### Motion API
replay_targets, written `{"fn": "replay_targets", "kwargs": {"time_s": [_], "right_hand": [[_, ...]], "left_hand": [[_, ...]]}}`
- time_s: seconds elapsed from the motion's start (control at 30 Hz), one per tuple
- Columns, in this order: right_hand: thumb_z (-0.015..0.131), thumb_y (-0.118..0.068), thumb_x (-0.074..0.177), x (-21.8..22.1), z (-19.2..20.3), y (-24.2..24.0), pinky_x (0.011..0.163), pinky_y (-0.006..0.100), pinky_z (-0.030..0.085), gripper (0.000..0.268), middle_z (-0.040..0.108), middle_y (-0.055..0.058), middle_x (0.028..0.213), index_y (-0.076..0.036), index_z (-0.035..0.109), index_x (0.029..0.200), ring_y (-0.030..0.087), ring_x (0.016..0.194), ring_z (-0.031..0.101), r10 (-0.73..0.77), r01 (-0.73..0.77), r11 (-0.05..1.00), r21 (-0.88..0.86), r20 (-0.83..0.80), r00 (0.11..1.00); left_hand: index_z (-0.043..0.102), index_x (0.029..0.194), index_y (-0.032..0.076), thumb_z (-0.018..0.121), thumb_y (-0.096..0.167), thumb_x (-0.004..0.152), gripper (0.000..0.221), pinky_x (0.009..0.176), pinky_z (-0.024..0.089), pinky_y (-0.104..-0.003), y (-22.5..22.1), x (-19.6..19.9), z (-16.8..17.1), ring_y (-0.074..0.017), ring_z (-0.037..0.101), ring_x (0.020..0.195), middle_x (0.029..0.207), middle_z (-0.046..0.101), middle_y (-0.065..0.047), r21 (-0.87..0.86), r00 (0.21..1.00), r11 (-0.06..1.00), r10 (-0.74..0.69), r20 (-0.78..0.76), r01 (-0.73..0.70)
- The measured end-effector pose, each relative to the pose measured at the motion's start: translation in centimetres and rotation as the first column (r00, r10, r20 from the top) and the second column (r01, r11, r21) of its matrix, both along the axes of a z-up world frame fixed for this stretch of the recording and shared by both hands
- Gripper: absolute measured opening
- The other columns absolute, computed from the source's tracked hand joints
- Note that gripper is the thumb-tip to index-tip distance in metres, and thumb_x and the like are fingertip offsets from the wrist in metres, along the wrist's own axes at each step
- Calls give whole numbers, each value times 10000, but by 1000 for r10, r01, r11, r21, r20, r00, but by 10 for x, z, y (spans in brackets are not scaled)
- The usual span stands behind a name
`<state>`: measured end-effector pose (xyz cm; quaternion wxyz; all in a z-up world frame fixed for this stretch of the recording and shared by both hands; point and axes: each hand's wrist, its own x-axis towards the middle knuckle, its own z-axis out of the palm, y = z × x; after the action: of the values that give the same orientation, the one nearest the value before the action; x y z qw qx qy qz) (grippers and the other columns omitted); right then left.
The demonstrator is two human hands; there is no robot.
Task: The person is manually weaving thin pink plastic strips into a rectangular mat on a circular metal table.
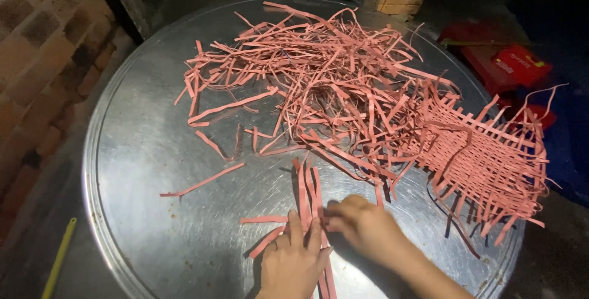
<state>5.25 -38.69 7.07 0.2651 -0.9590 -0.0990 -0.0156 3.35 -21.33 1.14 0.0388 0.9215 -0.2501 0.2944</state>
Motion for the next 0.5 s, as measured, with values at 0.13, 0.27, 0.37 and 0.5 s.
{"fn": "replay_targets", "kwargs": {"time_s": [0.13, 0.27, 0.37, 0.5], "right_hand": [[519, -191, 818, 42, 39, -9, 598, 386, 491, 139, 664, 38, 800, -125, 640, 829, 237, 707, 636, -89, 103, 993, -60, 194, 977], [445, -226, 851, 86, 47, -3, 706, 456, 481, 246, 632, -12, 1068, -168, 648, 977, 277, 912, 597, -221, 231, 961, -155, 77, 972], [347, 22, 730, 108, 41, -1, 493, 508, 438, 512, 635, 92, 883, -219, 522, 1147, 385, 696, 594, -168, 146, 903, -404, -20, 986], [403, -154, 810, 120, 29, 1, 653, 524, 444, 376, 552, 133, 1057, -179, 444, 1183, 383, 871, 574, -180, 110, 898, -425, -127, 976]], "left_hand": [[522, 1084, 213, 644, 593, 658, 584, 320, 442, -352, -1, 0, 1, -260, 565, 467, 1096, 521, -222, -14, 1000, 1000, 14, -17, -15], [514, 1082, 207, 681, 611, 629, 630, 295, 425, -325, 0, -1, 8, -237, 555, 437, 1071, 532, -221, 9, 1000, 1000, 21, -1, -21], [511, 1089, 218, 702, 602, 590, 659, 289, 408, -334, 0, 0, 7, -237, 546, 436, 1080, 531, -218, 5, 1000, 1000, 27, 15, -27], [512, 1082, 203, 700, 596, 610, 643, 283, 407, -322, 1, 1, 5, -230, 541, 404, 1072, 533, -229, -7, 1000, 1000, 5, 14, -5]]}}
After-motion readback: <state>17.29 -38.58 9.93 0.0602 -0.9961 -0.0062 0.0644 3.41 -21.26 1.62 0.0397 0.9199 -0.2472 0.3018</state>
